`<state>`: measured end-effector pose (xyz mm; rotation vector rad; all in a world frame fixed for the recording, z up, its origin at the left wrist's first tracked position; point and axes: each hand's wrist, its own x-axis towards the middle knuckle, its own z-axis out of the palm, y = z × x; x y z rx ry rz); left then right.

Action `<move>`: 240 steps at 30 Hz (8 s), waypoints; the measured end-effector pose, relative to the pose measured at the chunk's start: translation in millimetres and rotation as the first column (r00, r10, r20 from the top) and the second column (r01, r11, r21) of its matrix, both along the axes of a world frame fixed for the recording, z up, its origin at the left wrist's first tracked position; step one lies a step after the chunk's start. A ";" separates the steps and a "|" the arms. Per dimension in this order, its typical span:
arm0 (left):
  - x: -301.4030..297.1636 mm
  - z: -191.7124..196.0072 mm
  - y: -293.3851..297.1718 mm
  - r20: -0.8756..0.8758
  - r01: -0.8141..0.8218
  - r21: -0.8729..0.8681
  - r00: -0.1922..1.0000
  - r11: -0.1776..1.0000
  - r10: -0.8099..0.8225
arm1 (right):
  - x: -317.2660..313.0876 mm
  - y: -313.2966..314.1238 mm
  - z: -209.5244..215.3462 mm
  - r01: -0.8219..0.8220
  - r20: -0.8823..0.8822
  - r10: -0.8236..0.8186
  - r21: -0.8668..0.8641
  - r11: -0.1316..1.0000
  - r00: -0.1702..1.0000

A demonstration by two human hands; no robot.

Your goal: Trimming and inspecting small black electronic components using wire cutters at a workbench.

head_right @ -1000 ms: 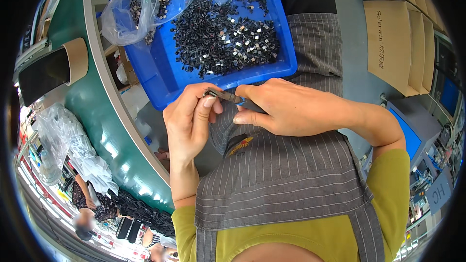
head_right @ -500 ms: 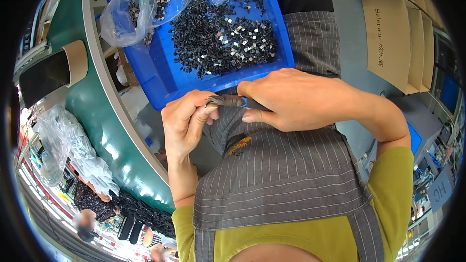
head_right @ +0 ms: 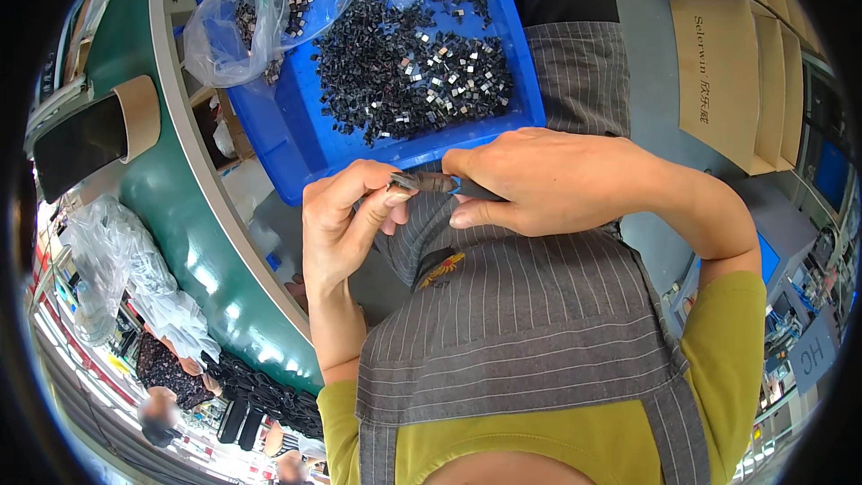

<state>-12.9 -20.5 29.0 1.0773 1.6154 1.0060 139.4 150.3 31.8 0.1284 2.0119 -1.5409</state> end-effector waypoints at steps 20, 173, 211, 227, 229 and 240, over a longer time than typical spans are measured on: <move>18.8 -12.2 1.7 -0.637 0.042 0.558 0.662 0.829 0.395 | -1.1 -13.9 -18.8 0.526 0.182 -0.502 -0.447 0.724 0.846; 34.0 12.4 -4.7 0.043 -0.437 0.045 0.899 0.898 0.435 | -5.0 -42.6 -10.4 0.486 -0.342 -0.428 0.101 0.868 0.837; 28.0 1.3 3.8 0.272 -0.442 -0.073 0.854 0.894 0.444 | -5.8 -42.8 -23.0 0.495 -0.311 -0.424 0.201 0.846 0.851; 24.8 -1.8 1.6 0.331 -0.252 0.003 0.913 0.968 0.237 | 1.0 -36.8 -32.2 0.470 -0.403 -0.403 0.079 0.879 0.822; 22.5 7.4 0.7 0.386 -0.248 -0.028 0.891 0.968 0.239 | -0.4 -37.1 -29.9 0.465 -0.404 -0.399 0.077 0.882 0.823; 21.9 11.9 -2.1 0.400 -0.224 0.004 0.893 0.975 0.204 | 7.3 -42.6 -32.5 0.469 -0.410 -0.464 -0.097 0.878 0.785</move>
